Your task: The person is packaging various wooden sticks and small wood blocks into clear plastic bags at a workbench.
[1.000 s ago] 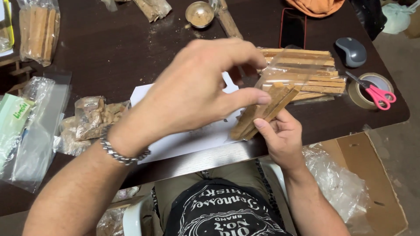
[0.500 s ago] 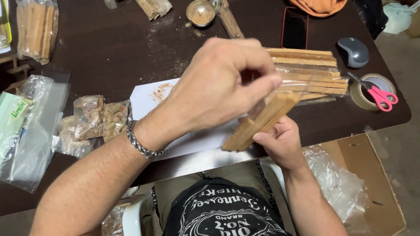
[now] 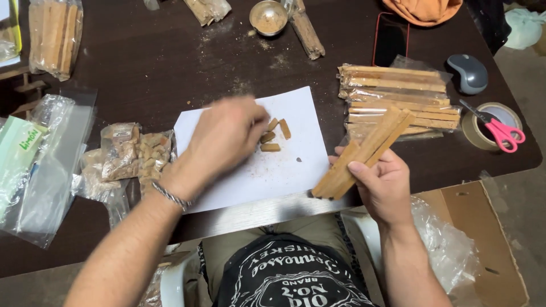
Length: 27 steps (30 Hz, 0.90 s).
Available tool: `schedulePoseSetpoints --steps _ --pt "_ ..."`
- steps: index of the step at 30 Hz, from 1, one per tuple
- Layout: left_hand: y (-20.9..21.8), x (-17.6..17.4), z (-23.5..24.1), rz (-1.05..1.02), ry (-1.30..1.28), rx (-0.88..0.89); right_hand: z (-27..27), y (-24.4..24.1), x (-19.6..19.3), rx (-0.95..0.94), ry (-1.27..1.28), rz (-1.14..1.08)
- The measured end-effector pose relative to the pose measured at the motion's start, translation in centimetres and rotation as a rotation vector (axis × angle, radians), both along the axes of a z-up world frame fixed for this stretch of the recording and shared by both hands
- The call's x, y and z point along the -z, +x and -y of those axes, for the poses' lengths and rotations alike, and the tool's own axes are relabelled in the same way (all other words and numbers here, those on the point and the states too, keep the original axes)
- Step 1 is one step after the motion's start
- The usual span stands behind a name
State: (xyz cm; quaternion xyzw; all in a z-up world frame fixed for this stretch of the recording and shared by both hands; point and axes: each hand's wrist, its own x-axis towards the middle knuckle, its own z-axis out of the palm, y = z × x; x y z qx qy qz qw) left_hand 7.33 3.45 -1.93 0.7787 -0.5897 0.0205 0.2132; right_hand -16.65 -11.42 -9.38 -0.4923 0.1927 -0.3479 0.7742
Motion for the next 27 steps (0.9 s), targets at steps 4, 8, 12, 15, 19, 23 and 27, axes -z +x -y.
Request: schedulePoseSetpoints --steps 4,8,12,15,19,23,27 --pt "-1.6 5.5 -1.7 -0.088 0.113 -0.045 0.3 -0.1 0.0 0.02 0.053 -0.085" --pt "-2.4 7.7 -2.2 0.093 -0.065 -0.027 -0.4 0.4 -0.7 0.008 0.089 -0.126" --pt "-2.4 8.6 -2.4 0.157 -0.063 -0.039 -0.7 0.8 -0.7 0.009 0.096 -0.143" --pt "-2.3 9.1 -2.5 0.166 -0.113 -0.001 -1.0 1.0 -0.8 0.008 0.076 -0.146" --pt "-2.0 8.9 -2.5 -0.002 -0.156 0.031 -1.0 1.1 -1.0 -0.001 0.05 -0.161" --pt "-3.2 1.4 -2.5 -0.347 -0.296 0.087 -1.2 1.2 -1.1 -0.012 0.012 -0.158" --pt "-4.0 -2.2 -0.8 -0.263 -0.379 0.283 -1.2 1.2 -1.6 -0.087 -0.056 -0.229"
